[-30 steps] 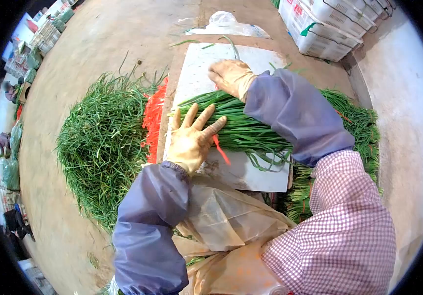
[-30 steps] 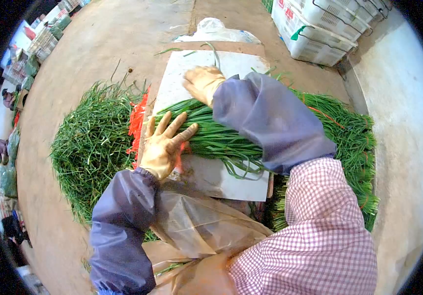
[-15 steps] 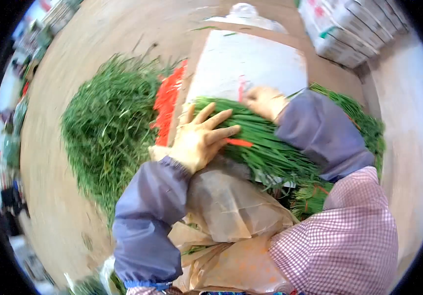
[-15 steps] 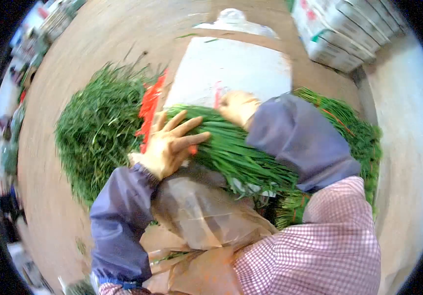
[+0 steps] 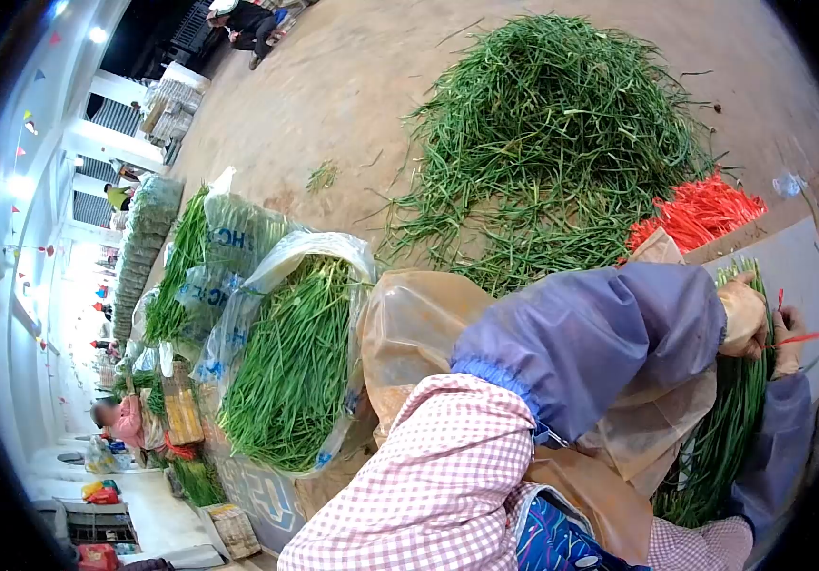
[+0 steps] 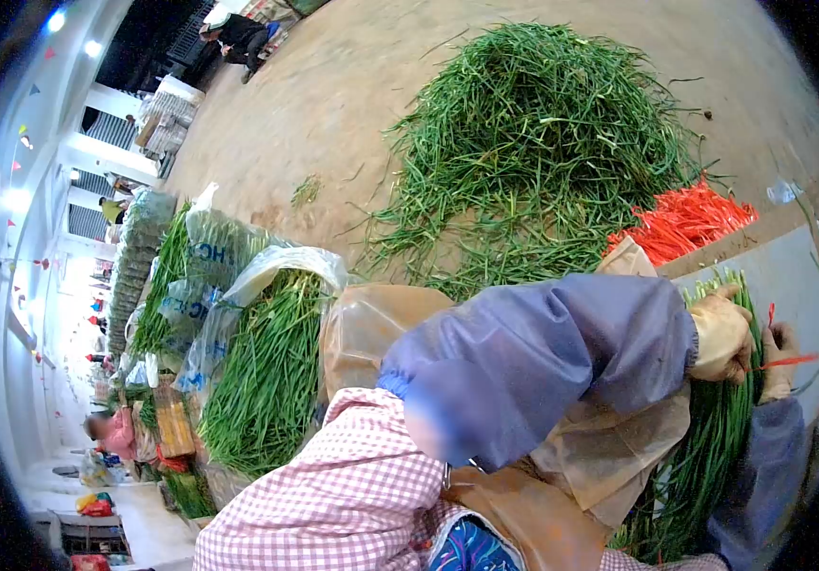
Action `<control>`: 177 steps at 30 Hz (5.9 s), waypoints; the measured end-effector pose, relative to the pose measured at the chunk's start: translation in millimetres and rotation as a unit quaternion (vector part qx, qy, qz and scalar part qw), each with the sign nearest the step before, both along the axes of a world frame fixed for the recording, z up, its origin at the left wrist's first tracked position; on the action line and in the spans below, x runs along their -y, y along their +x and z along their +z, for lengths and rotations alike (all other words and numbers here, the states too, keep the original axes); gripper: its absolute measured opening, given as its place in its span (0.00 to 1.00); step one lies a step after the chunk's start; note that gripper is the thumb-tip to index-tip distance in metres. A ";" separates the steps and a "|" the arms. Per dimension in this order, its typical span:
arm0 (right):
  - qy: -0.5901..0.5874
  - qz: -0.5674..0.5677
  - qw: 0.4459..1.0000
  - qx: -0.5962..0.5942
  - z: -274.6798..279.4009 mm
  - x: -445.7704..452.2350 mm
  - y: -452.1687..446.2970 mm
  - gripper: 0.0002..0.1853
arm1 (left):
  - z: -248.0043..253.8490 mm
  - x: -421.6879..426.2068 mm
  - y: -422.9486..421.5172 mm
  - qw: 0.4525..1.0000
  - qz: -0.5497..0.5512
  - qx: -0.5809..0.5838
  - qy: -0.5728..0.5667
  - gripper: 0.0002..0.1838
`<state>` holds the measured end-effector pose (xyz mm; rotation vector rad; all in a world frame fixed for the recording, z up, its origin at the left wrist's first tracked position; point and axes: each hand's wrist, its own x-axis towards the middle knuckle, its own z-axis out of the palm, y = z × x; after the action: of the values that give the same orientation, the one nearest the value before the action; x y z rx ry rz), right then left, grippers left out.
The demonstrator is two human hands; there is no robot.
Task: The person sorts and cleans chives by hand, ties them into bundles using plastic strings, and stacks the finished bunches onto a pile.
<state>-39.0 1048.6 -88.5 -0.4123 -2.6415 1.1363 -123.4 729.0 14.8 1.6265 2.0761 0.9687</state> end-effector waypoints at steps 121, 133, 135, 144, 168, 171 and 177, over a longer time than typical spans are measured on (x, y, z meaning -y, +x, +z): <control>-0.634 0.328 0.624 0.319 53.7 837.5 -90.1 0.12 | 19.9 694.3 68.3 0.605 0.741 0.172 -0.236 0.27; -0.263 0.364 0.859 0.246 20.5 848.9 -125.5 0.30 | 2.2 689.1 60.7 0.579 0.742 0.093 -0.324 0.33; -0.286 0.416 0.816 0.281 -5.4 861.7 -132.7 0.36 | -5.0 684.7 60.0 0.585 0.704 0.055 -0.400 0.35; -0.336 0.463 0.728 0.377 -20.5 858.9 -129.1 0.35 | 10.3 716.3 65.3 0.578 0.772 0.147 -0.220 0.34; -0.643 0.416 0.603 0.224 122.1 907.4 -76.5 0.38 | 50.1 676.9 127.1 0.706 0.675 -0.070 -0.204 0.41; -0.647 0.407 0.597 0.243 97.4 899.1 -79.2 0.30 | 71.5 709.3 129.3 0.757 0.631 0.111 -0.131 0.37; -0.682 0.399 0.564 0.238 100.2 890.2 -73.8 0.19 | 49.0 733.3 58.0 0.630 0.536 0.404 0.392 0.28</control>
<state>-112.8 158.4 11.8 0.4675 -1.4221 3.6700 -65.4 -4.3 63.8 -0.3268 1.7828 2.5852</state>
